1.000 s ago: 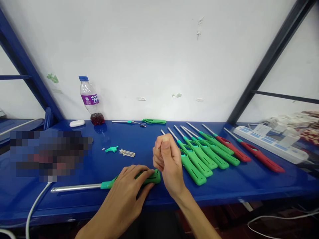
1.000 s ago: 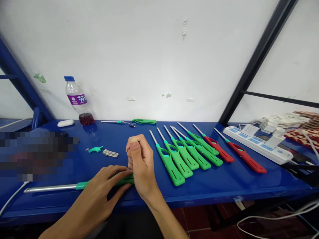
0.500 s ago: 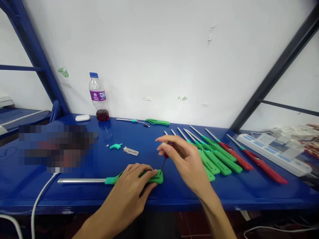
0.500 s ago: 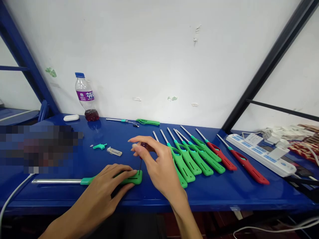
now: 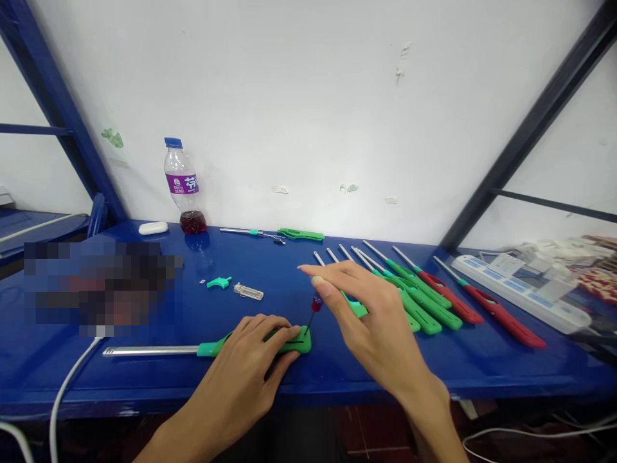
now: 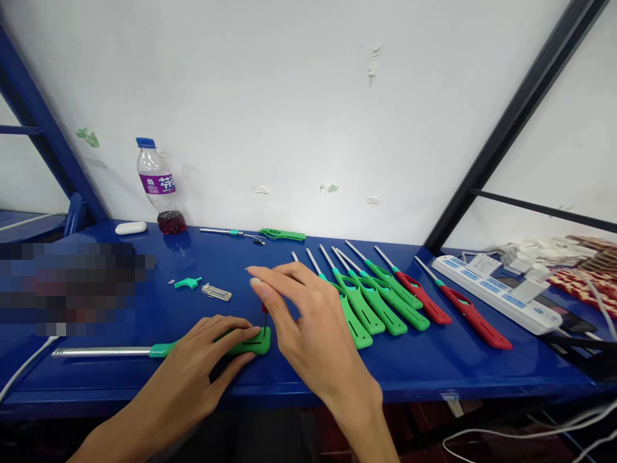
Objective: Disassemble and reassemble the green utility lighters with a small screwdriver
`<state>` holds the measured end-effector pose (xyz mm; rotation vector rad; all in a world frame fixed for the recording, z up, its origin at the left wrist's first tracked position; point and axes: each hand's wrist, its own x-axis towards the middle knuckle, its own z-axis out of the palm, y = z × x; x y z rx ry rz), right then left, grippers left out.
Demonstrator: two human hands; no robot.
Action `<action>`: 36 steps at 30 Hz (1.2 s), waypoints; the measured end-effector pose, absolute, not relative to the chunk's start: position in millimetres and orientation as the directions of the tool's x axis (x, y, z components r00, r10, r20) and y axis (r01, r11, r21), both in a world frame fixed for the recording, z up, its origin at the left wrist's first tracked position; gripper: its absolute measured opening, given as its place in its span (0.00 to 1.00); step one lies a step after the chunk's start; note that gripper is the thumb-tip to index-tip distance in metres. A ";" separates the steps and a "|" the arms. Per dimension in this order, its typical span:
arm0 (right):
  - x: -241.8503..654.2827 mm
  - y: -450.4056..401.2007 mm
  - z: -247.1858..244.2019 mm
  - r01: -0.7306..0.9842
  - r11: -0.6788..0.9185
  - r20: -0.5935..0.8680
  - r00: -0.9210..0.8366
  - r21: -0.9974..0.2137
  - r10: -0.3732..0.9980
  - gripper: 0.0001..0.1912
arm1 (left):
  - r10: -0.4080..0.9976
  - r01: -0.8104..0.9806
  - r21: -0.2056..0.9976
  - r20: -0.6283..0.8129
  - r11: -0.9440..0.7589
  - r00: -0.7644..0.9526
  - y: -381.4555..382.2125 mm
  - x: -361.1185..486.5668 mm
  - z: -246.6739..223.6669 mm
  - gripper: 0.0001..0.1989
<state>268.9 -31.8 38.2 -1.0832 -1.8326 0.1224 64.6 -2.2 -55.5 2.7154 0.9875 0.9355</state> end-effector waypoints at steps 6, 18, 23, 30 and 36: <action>265.0 -32.8 36.4 0.586 0.619 0.717 -0.091 -0.522 0.691 0.07 | 0.619 0.546 0.305 0.502 -0.780 0.604 -3.2 64.7 -54.1 0.13; 276.4 -38.5 43.9 0.702 0.530 0.694 -0.070 -0.476 0.716 0.08 | 0.633 0.550 0.322 0.481 -0.771 0.607 -3.1 66.5 -52.2 0.12; 282.4 -46.5 47.0 0.600 0.558 0.556 -0.217 -0.572 0.803 0.17 | 0.626 0.549 0.312 0.491 -0.775 0.606 -3.3 66.4 -52.3 0.12; 275.4 -43.1 40.5 0.751 0.509 0.633 -0.159 -0.421 0.758 0.10 | 0.629 0.554 0.308 0.485 -0.773 0.608 -3.7 65.4 -52.2 0.11; 277.6 -48.9 45.0 0.616 0.575 0.544 -0.267 -0.539 0.796 0.22 | 0.631 0.550 0.315 0.470 -0.774 0.618 -4.4 66.1 -50.0 0.12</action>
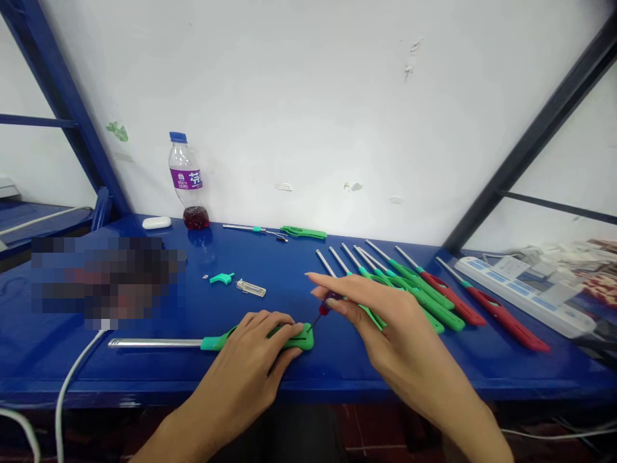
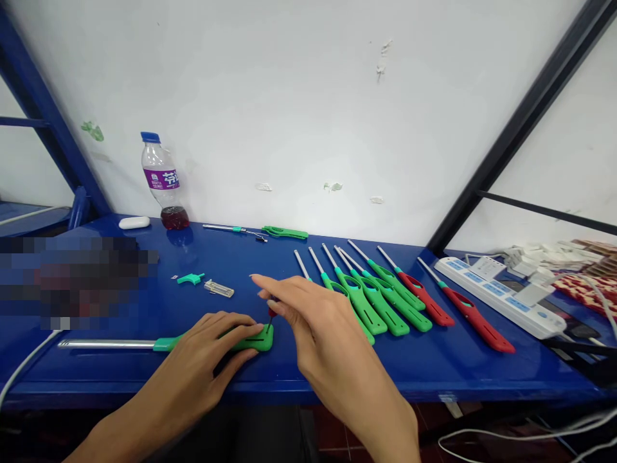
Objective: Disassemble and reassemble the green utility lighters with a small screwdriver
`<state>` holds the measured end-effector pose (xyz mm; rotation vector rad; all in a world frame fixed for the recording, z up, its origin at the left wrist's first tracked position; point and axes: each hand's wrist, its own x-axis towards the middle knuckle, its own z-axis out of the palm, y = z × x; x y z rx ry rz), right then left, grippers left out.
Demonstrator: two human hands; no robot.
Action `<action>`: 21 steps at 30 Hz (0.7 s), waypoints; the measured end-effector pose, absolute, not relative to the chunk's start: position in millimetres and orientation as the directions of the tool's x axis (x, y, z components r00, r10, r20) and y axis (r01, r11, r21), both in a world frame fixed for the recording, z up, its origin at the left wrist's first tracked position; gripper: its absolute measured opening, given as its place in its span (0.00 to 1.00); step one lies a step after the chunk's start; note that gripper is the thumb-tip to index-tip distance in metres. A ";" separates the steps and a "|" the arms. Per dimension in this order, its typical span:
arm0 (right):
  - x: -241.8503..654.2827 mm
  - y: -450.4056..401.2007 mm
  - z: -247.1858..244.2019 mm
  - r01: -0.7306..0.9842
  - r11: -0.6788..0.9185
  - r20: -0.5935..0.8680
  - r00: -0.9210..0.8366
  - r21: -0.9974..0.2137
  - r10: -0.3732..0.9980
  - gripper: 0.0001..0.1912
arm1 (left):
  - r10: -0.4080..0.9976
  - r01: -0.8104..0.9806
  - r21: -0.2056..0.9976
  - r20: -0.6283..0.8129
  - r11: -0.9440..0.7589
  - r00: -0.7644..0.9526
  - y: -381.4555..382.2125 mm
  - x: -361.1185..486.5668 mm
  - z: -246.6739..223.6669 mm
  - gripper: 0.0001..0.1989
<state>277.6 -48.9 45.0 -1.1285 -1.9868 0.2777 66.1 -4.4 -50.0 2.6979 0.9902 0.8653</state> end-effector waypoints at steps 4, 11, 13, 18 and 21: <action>273.3 -43.3 41.4 0.761 0.496 0.628 -0.151 -0.419 0.763 0.10 | 0.631 0.553 0.313 0.478 -0.772 0.611 -4.4 66.6 -49.3 0.12; 274.1 -43.4 41.2 0.644 0.581 0.586 -0.243 -0.499 0.773 0.21 | 0.640 0.563 0.311 0.459 -0.765 0.616 -5.7 66.0 -51.3 0.12; 273.1 -42.6 40.9 0.684 0.560 0.612 -0.206 -0.468 0.763 0.17 | 0.643 0.565 0.314 0.458 -0.763 0.614 -6.0 65.8 -52.3 0.12; 272.1 -42.7 42.0 0.742 0.509 0.623 -0.160 -0.435 0.766 0.10 | 0.633 0.555 0.313 0.480 -0.771 0.608 -6.4 65.1 -52.0 0.13; 274.4 -46.8 43.6 0.622 0.587 0.552 -0.281 -0.518 0.785 0.21 | 0.629 0.551 0.311 0.473 -0.774 0.617 -6.4 64.4 -52.0 0.13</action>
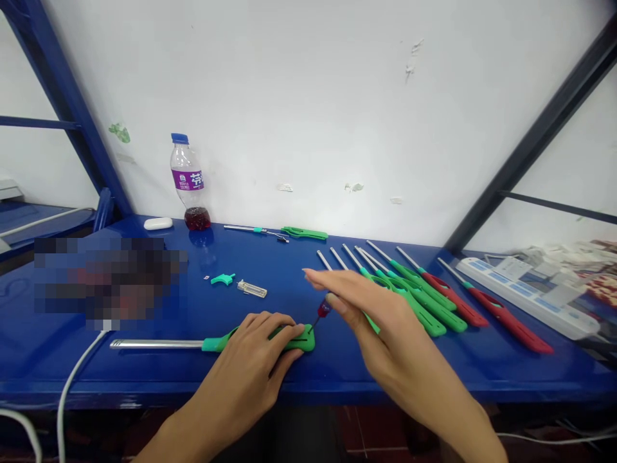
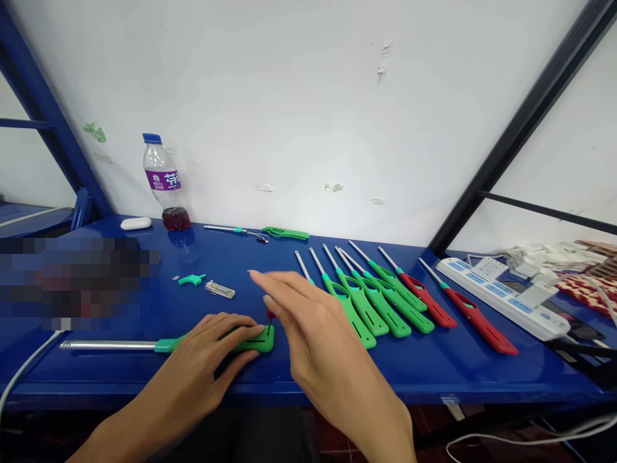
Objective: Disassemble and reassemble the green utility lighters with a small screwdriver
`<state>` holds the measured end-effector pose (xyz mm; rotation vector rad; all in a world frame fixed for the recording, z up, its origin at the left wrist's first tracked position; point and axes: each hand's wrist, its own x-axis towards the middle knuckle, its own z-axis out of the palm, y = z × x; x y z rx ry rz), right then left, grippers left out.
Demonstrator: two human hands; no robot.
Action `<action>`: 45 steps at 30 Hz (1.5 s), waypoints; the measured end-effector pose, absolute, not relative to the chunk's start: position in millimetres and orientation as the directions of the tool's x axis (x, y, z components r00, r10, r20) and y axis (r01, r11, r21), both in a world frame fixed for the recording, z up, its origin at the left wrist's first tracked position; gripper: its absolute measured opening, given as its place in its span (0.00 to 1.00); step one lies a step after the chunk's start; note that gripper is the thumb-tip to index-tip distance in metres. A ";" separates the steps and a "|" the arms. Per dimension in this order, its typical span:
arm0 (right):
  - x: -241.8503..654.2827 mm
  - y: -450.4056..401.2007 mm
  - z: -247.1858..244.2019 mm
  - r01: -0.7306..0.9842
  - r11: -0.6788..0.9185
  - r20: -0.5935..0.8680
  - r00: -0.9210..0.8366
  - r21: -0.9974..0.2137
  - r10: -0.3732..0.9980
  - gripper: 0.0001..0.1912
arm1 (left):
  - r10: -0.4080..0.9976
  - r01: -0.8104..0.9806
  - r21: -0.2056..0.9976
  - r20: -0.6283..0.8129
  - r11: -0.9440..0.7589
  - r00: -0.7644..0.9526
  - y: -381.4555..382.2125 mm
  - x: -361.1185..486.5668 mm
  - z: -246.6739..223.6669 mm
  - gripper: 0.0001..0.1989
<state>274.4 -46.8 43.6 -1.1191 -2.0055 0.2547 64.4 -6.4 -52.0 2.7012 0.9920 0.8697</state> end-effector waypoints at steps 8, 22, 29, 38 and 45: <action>274.0 -45.6 41.7 0.751 0.489 0.590 -0.166 -0.444 0.790 0.11 | 0.630 0.554 0.311 0.492 -0.772 0.601 -3.9 65.6 -54.6 0.13; 269.7 -46.5 41.9 0.634 0.577 0.568 -0.251 -0.516 0.784 0.18 | 0.639 0.557 0.320 0.470 -0.767 0.609 -4.8 65.3 -51.7 0.12; 274.1 -40.1 39.1 0.721 0.503 0.623 -0.126 -0.477 0.772 0.07 | 0.645 0.561 0.325 0.455 -0.762 0.613 -4.2 65.2 -51.3 0.12; 278.3 -43.0 36.9 0.723 0.496 0.583 -0.159 -0.481 0.797 0.15 | 0.636 0.560 0.310 0.478 -0.768 0.606 -3.6 65.8 -53.0 0.14; 277.4 -46.5 40.1 0.698 0.530 0.535 -0.246 -0.481 0.808 0.21 | 0.630 0.552 0.313 0.478 -0.773 0.611 -4.7 64.9 -52.4 0.14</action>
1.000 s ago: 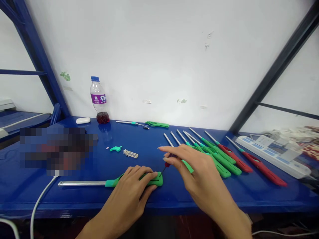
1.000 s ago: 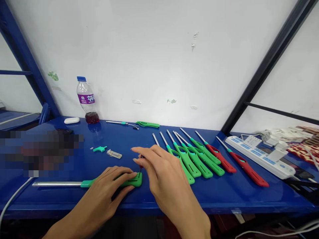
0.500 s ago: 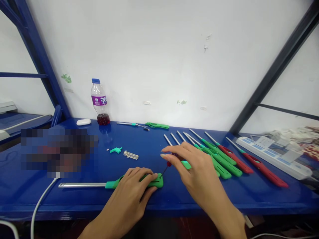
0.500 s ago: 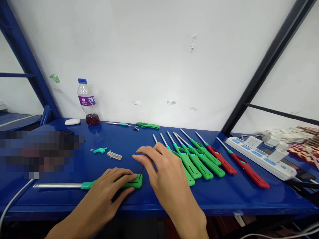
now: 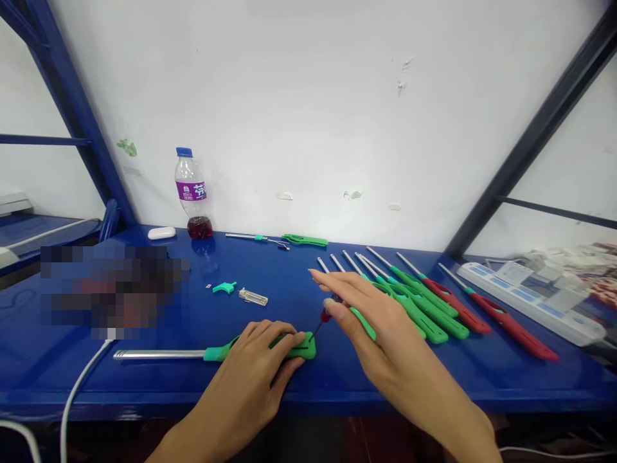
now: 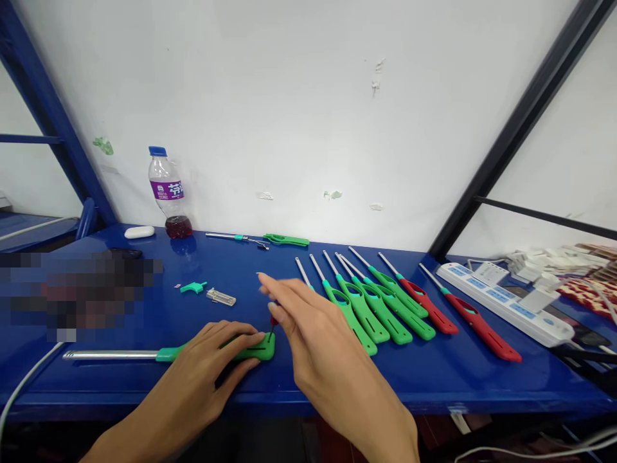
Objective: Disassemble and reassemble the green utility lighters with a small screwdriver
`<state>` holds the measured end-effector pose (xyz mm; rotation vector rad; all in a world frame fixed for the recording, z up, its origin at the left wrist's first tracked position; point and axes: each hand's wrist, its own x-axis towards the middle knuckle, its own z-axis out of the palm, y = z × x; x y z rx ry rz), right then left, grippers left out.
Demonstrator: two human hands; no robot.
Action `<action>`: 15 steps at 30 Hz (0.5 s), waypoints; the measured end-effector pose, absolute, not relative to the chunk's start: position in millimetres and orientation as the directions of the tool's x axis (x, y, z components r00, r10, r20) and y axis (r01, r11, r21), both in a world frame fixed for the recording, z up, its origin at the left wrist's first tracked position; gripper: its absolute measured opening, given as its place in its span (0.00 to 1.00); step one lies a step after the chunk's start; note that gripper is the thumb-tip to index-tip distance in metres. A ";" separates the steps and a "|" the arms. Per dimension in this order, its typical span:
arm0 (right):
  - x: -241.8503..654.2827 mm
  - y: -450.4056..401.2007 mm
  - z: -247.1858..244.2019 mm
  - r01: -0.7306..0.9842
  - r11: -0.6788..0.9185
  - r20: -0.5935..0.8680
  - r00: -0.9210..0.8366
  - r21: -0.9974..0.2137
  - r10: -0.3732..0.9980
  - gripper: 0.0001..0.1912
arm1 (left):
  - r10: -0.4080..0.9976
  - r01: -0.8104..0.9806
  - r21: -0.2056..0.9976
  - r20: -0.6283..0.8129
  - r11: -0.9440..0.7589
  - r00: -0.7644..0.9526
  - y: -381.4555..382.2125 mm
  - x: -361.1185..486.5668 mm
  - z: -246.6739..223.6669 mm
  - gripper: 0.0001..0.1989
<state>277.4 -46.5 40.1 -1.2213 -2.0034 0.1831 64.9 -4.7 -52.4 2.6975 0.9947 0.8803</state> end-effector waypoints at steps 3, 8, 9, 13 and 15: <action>277.1 -46.3 39.4 0.642 0.574 0.551 -0.270 -0.508 0.790 0.23 | 0.629 0.551 0.311 0.479 -0.774 0.612 -4.4 64.5 -53.6 0.14; 270.5 -34.3 33.5 0.751 0.509 0.638 -0.155 -0.419 0.754 0.10 | 0.629 0.557 0.306 0.489 -0.772 0.604 -3.9 65.3 -54.4 0.14; 270.7 -34.1 33.4 0.747 0.511 0.626 -0.165 -0.425 0.762 0.12 | 0.629 0.556 0.308 0.491 -0.772 0.603 -3.9 65.5 -54.2 0.13; 276.3 -40.4 36.2 0.622 0.578 0.555 -0.262 -0.528 0.789 0.23 | 0.625 0.552 0.306 0.494 -0.776 0.604 -4.1 65.4 -53.2 0.14; 277.5 -41.8 36.6 0.615 0.580 0.563 -0.253 -0.534 0.787 0.23 | 0.625 0.553 0.304 0.493 -0.776 0.606 -4.0 65.2 -53.3 0.14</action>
